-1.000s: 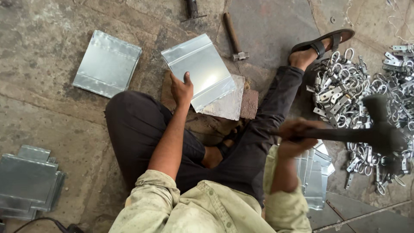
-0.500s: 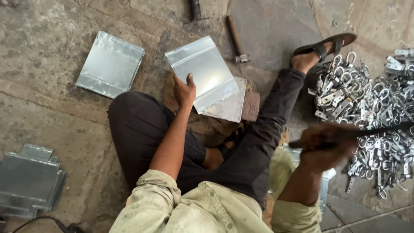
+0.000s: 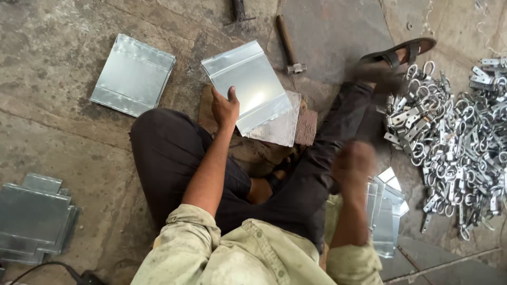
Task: The person uses a hammer to strike metal sheets on a brick surface to flatten them. They pick up individual metal plates from a stack, place them on a brick, hit them with the hammer, and then set them aside.
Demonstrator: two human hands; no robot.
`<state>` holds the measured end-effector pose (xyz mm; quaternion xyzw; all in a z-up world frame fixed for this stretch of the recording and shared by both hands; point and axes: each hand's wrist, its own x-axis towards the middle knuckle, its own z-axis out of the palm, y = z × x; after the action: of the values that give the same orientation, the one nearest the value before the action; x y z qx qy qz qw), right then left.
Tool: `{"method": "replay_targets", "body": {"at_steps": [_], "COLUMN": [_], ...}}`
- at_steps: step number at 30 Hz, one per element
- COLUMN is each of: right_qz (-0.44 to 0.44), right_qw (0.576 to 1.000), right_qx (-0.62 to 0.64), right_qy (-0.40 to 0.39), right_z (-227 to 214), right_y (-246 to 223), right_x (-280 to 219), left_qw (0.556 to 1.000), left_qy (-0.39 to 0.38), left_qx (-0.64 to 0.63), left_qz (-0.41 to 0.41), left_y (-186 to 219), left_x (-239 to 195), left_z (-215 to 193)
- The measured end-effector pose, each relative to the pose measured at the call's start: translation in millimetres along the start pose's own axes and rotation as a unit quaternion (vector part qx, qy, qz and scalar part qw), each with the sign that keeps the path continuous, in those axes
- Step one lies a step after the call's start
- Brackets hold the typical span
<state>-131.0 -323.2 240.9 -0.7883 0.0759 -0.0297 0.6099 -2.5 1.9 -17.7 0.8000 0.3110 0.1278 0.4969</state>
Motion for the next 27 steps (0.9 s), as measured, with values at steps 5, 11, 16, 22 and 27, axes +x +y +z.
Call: {"method": "replay_targets", "body": {"at_steps": [5,11,16,22,27], "right_qz": [-0.270,0.012,0.212,-0.174,-0.256], "right_qw": [0.892,0.991,0.976,0.956,0.960], "right_qx": [0.342,-0.106,0.031,0.238,0.104], "right_qy": [-0.119,-0.082,-0.028,0.000,-0.035], "right_z": [13,86,49,7,68], "right_y": [-63,54,16,-62,45], "right_x": [-7,-30,-32,-32,-30], "left_qw": [0.997,0.998,0.996,0.995,0.999], "left_qy": [-0.045,-0.038,0.056,-0.070,0.014], "left_qx": [-0.011,-0.028,0.008,-0.008,-0.015], "left_qz": [-0.056,-0.047,0.067,-0.075,0.027], "left_y": [31,28,24,28,1], "left_x": [-2,-2,1,-3,0], "left_z": [-24,-20,-16,-21,1]}}
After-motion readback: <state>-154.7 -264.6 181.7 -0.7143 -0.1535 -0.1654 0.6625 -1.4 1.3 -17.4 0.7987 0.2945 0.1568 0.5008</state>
